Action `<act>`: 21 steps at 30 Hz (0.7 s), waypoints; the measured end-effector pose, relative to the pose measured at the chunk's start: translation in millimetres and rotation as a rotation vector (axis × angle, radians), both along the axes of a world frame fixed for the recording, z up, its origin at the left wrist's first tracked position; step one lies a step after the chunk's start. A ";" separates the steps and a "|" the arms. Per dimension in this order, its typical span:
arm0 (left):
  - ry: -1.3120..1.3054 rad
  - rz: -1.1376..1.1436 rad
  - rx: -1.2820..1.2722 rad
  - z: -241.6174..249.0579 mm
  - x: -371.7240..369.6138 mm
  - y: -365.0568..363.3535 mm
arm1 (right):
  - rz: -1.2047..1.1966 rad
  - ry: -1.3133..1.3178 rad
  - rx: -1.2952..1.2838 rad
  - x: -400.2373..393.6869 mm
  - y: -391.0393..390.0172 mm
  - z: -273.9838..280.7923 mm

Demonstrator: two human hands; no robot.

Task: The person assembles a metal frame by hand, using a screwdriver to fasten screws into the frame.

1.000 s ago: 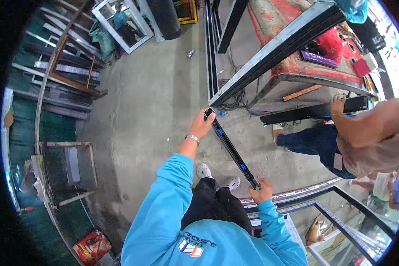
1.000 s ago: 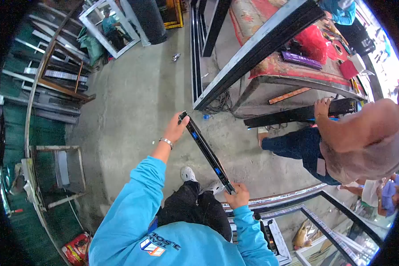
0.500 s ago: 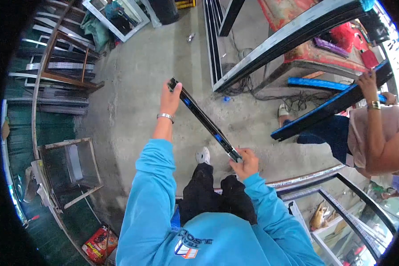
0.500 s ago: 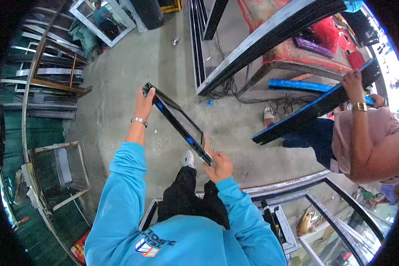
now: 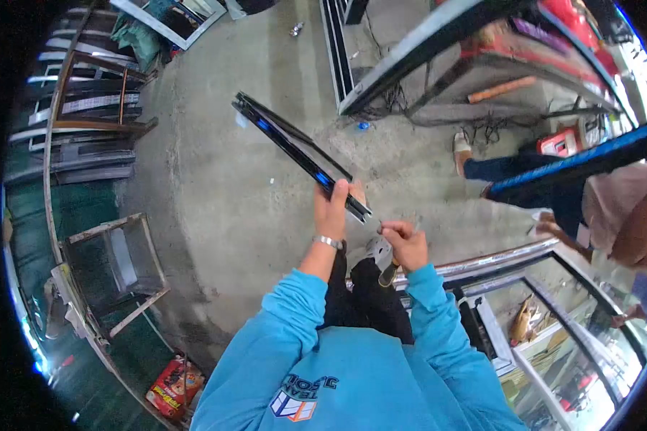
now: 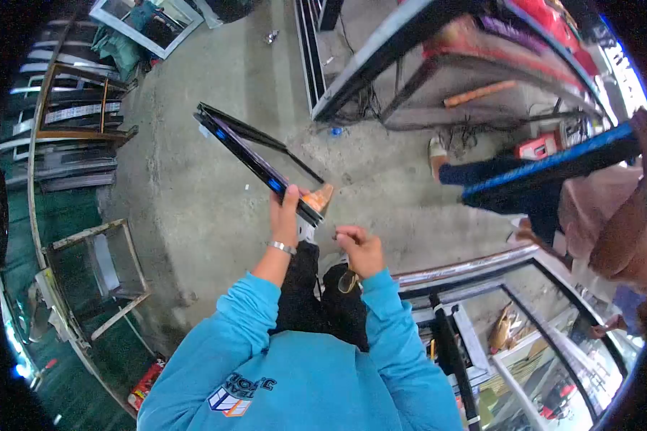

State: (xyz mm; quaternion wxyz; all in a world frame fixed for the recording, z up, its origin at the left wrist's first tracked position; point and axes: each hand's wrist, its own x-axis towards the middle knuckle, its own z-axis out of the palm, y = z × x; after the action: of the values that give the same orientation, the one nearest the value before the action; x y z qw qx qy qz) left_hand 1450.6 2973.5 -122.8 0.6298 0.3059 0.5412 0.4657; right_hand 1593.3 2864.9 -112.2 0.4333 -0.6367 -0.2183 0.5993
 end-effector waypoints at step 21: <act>-0.046 -0.056 -0.018 -6.0 11.4 11.3 | -0.318 0.245 0.141 -31.2 22.1 -42.1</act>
State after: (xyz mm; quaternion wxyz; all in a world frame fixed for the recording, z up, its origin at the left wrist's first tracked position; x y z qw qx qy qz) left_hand 1462.0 2984.8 -128.8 0.6576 0.3046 0.5218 0.4500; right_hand 1562.1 2887.0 -154.2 0.5893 -0.5537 -0.1021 0.5794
